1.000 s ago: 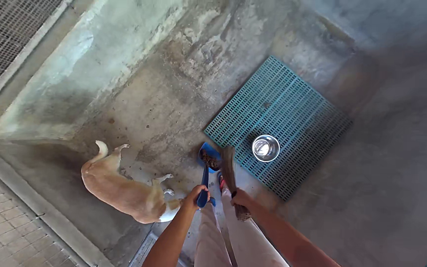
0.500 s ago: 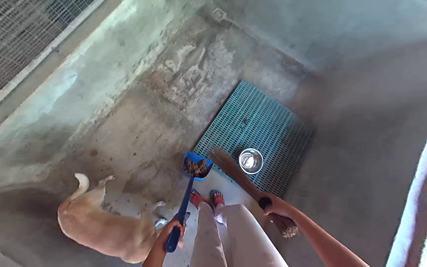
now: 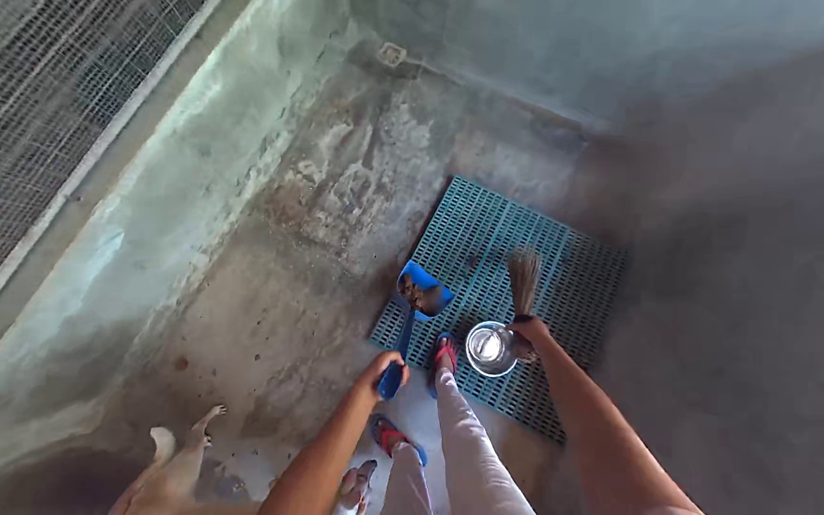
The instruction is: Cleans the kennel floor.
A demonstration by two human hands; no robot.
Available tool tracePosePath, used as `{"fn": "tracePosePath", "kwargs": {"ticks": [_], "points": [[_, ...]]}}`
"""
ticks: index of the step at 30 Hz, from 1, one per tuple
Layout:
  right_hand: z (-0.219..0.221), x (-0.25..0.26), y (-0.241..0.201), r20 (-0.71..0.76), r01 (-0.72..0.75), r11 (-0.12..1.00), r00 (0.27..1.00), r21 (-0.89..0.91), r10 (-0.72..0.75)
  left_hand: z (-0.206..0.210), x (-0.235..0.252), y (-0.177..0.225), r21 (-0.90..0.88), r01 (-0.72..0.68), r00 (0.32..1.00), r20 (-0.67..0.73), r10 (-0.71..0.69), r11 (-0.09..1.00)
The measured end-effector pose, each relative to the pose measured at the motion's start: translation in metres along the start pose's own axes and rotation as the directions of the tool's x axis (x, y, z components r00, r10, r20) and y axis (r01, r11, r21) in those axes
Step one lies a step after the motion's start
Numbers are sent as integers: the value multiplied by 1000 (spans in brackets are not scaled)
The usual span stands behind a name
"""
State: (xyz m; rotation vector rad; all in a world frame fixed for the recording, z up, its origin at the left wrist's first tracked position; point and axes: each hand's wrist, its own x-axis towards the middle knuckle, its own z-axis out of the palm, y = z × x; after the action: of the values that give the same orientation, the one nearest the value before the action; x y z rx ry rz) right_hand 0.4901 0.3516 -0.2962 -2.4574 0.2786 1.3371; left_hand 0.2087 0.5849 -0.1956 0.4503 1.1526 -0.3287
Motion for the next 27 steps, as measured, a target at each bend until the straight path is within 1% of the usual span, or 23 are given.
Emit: {"fn": "tracePosePath", "kwargs": {"ticks": [2, 3, 5, 7, 9, 12, 14, 15, 16, 18, 20, 22, 23, 24, 25, 27], "points": [[14, 10, -23, 68, -10, 986, 997, -167, 21, 46, 24, 28, -65, 15, 999, -35, -17, 998], [24, 8, -30, 130, 19, 960, 991, -280, 19, 67, 35, 40, -107, 18, 997, -67, -26, 994], [37, -10, -39, 298, 129, 876, 955, -465, 17, 108, 54, 63, -172, 15, 993, -114, -34, 985], [31, -34, -42, 417, 206, 792, 907, -575, 66, 139, 73, 84, -230, 10, 989, -143, -44, 973], [0, -48, -37, 457, 236, 772, 886, -590, 78, 160, 86, 102, -273, 15, 983, -173, -64, 962], [-84, -47, -34, 432, 207, 835, 901, -509, 40, 177, 93, 119, -253, 42, 976, -195, -93, 966], [-127, -32, -40, 382, 175, 858, 924, -483, 27, 182, 93, 122, -233, 56, 975, -195, -103, 971], [-134, -20, -44, 348, 154, 869, 937, -471, 23, 185, 93, 123, -230, 59, 974, -200, -107, 971], [-130, -6, -49, 310, 130, 885, 951, -448, 17, 186, 93, 123, -237, 62, 974, -197, -110, 969], [-97, 22, -62, 272, 102, 909, 962, -405, 14, 186, 93, 121, -249, 65, 973, -198, -116, 966], [-47, 29, -84, 343, 137, 881, 939, -453, 30, 179, 91, 122, -243, 68, 975, -189, -116, 968], [-6, 7, -104, 473, 217, 842, 880, -494, 51, 168, 88, 120, -201, 66, 983, -153, -98, 977], [7, -5, -108, 525, 253, 829, 849, -499, 57, 160, 87, 117, -168, 72, 988, -126, -94, 983], [11, -16, -112, 562, 287, 818, 825, -498, 53, 149, 86, 115, -134, 84, 990, -97, -98, 987], [6, -25, -117, 587, 315, 809, 808, -496, 46, 136, 83, 115, -99, 97, 992, -71, -104, 990], [-30, -45, -131, 604, 361, 786, 797, -502, 20, 103, 70, 123, -46, 124, 991, -36, -126, 991]]}}
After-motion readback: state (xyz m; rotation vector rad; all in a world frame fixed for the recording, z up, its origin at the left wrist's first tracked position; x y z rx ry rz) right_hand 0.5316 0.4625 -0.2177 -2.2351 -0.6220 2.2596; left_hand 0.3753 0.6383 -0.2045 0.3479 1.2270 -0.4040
